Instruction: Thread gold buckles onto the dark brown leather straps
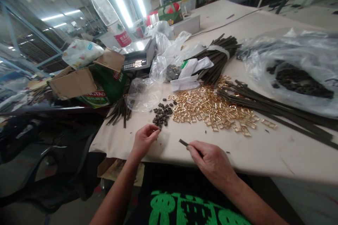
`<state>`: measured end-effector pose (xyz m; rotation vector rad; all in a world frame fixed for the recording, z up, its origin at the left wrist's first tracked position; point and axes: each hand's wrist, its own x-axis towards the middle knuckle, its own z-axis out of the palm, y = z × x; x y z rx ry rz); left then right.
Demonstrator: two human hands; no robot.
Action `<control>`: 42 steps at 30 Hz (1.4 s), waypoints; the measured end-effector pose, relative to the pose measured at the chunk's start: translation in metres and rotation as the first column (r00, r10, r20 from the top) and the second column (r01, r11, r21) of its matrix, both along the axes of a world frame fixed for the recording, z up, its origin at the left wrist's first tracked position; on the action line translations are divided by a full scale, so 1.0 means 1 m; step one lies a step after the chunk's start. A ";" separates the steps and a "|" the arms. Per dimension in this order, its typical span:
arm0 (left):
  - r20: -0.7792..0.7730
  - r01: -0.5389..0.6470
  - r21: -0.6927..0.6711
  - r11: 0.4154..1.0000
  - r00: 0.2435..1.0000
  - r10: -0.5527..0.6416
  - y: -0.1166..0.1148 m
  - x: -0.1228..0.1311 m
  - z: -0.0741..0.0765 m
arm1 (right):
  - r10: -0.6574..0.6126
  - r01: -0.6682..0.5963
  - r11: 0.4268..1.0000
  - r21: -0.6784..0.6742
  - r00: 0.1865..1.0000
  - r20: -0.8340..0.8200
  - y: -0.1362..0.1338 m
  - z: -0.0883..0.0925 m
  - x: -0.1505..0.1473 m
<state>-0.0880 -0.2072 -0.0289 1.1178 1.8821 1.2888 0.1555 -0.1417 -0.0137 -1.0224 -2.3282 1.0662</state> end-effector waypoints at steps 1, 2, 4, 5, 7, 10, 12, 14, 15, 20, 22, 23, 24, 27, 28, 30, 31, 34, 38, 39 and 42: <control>0.213 -0.001 0.009 1.000 0.977 -0.001 -0.002 0.008 0.001 | 0.006 -0.006 1.000 0.007 1.000 -0.010 -0.002 0.002 -0.001; 0.399 -0.001 0.015 1.000 0.917 -0.005 -0.005 0.017 0.003 | 0.013 -0.013 1.000 0.016 1.000 -0.022 -0.004 0.004 -0.002; 0.635 0.004 0.017 1.000 0.772 -0.014 -0.011 0.036 0.006 | 0.029 -0.027 0.999 0.044 0.998 -0.048 -0.008 0.009 -0.003; 0.695 0.008 0.015 1.000 0.719 -0.016 -0.015 0.045 0.008 | 0.037 -0.033 0.998 0.057 0.998 -0.060 -0.010 0.011 -0.004; 0.753 0.020 0.019 1.000 0.658 -0.027 -0.021 0.059 0.011 | 0.054 -0.048 0.996 0.080 0.995 -0.079 -0.015 0.014 -0.006; 0.770 0.055 0.036 0.998 0.635 -0.063 -0.029 0.071 0.013 | 0.074 -0.065 0.992 0.105 0.994 -0.084 -0.020 0.017 -0.006; 0.768 0.074 0.046 0.996 0.635 -0.083 -0.032 0.073 0.014 | 0.079 -0.070 0.991 0.118 0.994 -0.074 -0.022 0.017 -0.006; 0.768 0.089 0.053 0.995 0.633 -0.097 -0.033 0.073 0.014 | 0.077 -0.068 0.990 0.127 0.995 -0.062 -0.024 0.017 -0.005; 0.769 0.096 0.058 0.994 0.631 -0.106 -0.034 0.074 0.014 | 0.075 -0.067 0.989 0.131 0.996 -0.057 -0.024 0.017 -0.004; 0.788 0.071 0.075 0.995 0.607 -0.103 -0.035 0.076 0.010 | 0.088 -0.084 0.977 0.198 0.996 -0.012 -0.027 0.015 -0.001; 0.797 0.048 0.072 0.996 0.598 -0.087 -0.036 0.076 0.009 | 0.094 -0.094 0.968 0.234 0.996 0.011 -0.029 0.013 0.000; 0.796 0.050 0.065 0.997 0.599 -0.083 -0.038 0.076 0.009 | 0.094 -0.096 0.965 0.245 0.995 0.021 -0.030 0.012 0.001; 0.790 0.063 0.055 0.997 0.608 -0.082 -0.039 0.076 0.009 | 0.092 -0.097 0.964 0.248 0.995 0.030 -0.030 0.011 0.002; 0.749 0.119 0.038 0.992 0.654 -0.107 -0.045 0.077 0.007 | 0.104 -0.115 0.967 0.228 0.993 0.060 -0.033 0.006 0.005; 0.739 0.146 0.036 0.989 0.662 -0.124 -0.047 0.077 0.005 | 0.119 -0.130 0.968 0.213 0.991 0.066 -0.035 0.005 0.005; 0.745 0.190 0.032 0.981 0.650 -0.150 -0.048 0.079 0.001 | 0.155 -0.164 0.970 0.177 0.986 0.066 -0.036 0.003 0.006; 0.756 0.197 0.029 0.980 0.637 -0.151 -0.048 0.080 -0.002 | 0.165 -0.173 0.973 0.151 0.984 0.063 -0.037 0.003 0.005; 0.758 0.156 0.020 0.987 0.641 -0.117 -0.048 0.084 -0.007 | 0.177 -0.177 0.984 0.008 0.982 0.061 -0.037 0.003 0.005; 0.578 0.187 0.024 0.982 0.799 -0.166 -0.046 0.085 -0.004 | 0.166 -0.155 0.974 -0.164 0.984 0.059 -0.036 0.004 0.005; 0.478 0.212 0.046 0.976 0.853 -0.208 -0.045 0.085 -0.001 | 0.155 -0.143 0.974 -0.176 0.986 0.055 -0.036 0.004 0.006; 0.210 0.252 0.117 0.961 0.939 -0.272 -0.041 0.087 0.005 | 0.145 -0.140 0.963 -0.230 0.989 0.004 -0.036 0.002 0.006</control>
